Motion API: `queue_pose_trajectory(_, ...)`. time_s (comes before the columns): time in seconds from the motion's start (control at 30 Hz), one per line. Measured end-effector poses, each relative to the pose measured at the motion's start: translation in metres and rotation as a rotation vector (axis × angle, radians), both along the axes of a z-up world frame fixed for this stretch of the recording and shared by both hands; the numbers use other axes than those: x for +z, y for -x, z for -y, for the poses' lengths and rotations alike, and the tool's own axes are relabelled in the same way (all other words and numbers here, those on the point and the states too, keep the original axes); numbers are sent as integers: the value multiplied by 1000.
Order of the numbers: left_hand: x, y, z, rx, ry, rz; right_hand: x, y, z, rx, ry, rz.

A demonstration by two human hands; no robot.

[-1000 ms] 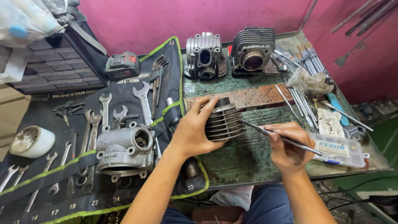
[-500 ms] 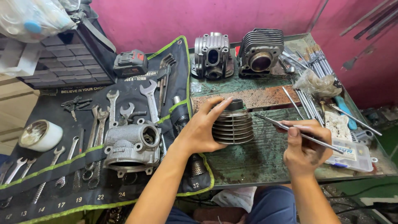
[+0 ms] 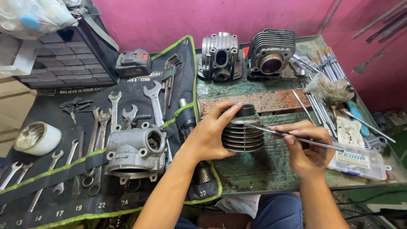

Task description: Using a scribe tool to clean or mark a motorcycle cylinder head at a workbench

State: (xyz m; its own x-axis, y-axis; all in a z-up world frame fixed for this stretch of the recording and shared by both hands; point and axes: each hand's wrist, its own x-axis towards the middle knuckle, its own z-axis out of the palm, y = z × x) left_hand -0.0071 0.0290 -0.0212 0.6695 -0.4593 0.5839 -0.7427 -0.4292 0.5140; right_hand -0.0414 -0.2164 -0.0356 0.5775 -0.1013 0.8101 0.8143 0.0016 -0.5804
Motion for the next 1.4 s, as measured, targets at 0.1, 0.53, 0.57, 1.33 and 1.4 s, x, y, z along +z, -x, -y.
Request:
queue_pose_trajectory(0.1,4,-1,-1,-2,9,1,-3,0,-1,27,-4,-11)
queue_pose_trajectory(0.53,15,4,-6,-91,-61,-28,2,12,-4,-192,-39,-9)
queue_pose_trajectory(0.57,16,4,-6,-80,-58,-37,0,11,-4,-108,-17,-40)
queue_pose_trajectory(1.33,28,1,-10,183,45,-253,56,-57,-19,42,96,-143)
queue_pose_trajectory(1.4,25,1,-9,200,48,-266,50,-51,-17,-1,50,-228)
